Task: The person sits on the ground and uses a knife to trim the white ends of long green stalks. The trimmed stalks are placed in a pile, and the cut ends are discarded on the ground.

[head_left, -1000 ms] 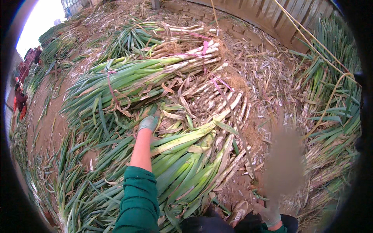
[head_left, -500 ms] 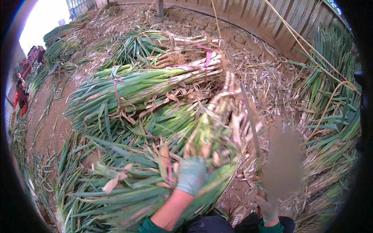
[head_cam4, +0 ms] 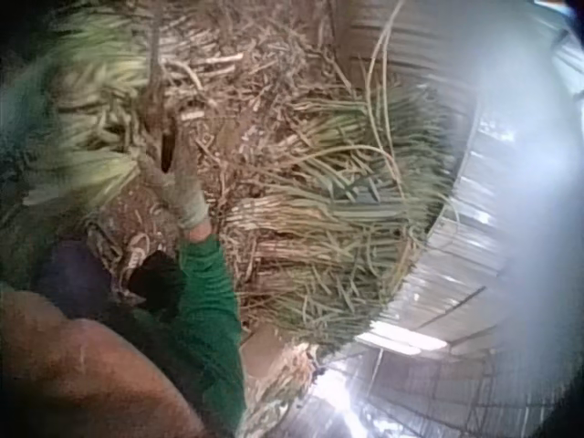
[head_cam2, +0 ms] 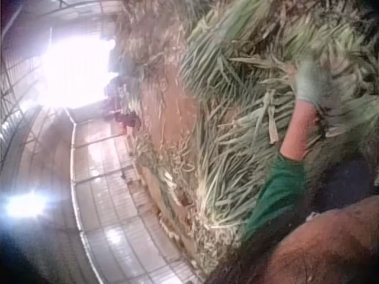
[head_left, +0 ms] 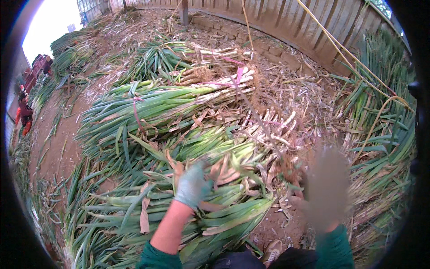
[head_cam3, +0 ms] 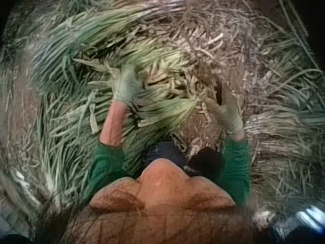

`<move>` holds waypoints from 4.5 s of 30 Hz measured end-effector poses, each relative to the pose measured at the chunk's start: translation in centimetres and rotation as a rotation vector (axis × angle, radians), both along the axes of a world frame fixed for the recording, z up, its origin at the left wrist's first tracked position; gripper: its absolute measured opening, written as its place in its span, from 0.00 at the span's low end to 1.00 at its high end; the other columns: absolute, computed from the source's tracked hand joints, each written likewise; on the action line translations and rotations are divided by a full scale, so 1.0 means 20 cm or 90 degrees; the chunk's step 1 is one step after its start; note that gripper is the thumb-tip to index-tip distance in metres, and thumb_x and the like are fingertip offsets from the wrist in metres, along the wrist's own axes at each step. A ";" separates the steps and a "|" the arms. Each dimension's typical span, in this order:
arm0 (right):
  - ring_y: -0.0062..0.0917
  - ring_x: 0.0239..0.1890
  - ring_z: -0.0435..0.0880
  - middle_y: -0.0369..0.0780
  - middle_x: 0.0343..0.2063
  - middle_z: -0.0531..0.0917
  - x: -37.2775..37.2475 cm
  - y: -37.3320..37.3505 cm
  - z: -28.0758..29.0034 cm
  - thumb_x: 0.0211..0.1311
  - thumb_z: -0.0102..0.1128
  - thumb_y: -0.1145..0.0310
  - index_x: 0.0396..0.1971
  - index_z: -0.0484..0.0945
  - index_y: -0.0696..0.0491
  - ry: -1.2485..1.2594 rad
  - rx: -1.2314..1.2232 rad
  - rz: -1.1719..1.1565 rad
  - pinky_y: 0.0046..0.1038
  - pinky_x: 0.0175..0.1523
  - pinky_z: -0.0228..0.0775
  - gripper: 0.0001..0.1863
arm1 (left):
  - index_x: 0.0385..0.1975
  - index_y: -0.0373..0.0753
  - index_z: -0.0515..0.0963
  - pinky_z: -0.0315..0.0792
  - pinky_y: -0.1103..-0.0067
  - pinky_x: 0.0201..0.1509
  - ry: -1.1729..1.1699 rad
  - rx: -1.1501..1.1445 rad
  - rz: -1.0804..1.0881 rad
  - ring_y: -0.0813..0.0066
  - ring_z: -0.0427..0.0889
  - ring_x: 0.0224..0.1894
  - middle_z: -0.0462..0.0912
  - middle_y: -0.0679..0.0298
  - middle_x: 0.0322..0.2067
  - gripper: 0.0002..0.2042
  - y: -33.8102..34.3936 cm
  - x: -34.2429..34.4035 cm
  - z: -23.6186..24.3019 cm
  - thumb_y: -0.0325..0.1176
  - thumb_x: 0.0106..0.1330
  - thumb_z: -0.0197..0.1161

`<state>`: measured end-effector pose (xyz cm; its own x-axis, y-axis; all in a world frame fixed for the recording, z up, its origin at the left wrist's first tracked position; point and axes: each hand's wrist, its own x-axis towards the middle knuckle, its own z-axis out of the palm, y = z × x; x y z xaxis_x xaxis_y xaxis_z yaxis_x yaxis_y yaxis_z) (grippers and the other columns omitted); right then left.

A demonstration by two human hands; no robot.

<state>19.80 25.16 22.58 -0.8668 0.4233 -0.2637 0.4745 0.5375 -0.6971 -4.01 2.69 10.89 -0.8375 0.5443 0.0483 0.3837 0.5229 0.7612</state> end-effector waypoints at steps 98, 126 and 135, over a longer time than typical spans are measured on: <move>0.41 0.53 0.75 0.48 0.50 0.76 2.25 -0.46 -1.16 0.55 0.56 0.61 0.53 0.72 0.51 -0.194 0.043 -0.264 0.38 0.57 0.67 0.25 | 0.49 0.38 0.76 0.71 0.67 0.52 0.126 -0.253 -0.326 0.52 0.78 0.49 0.80 0.48 0.44 0.20 0.22 1.36 0.20 0.46 0.64 0.56; 0.36 0.49 0.79 0.45 0.49 0.78 1.45 0.01 -1.26 0.48 0.69 0.56 0.52 0.73 0.55 0.082 -0.429 -0.156 0.31 0.54 0.70 0.32 | 0.53 0.30 0.72 0.67 0.78 0.57 -0.478 -0.087 -0.234 0.73 0.75 0.51 0.78 0.54 0.49 0.27 0.56 1.90 -0.61 0.49 0.64 0.60; 0.48 0.51 0.72 0.54 0.51 0.71 1.24 -0.29 -1.27 0.51 0.58 0.41 0.60 0.57 0.66 0.023 0.155 -0.028 0.45 0.60 0.60 0.48 | 0.37 0.33 0.78 0.73 0.69 0.37 -0.156 -0.244 -0.037 0.58 0.81 0.30 0.82 0.51 0.27 0.23 0.62 1.64 -0.52 0.52 0.64 0.57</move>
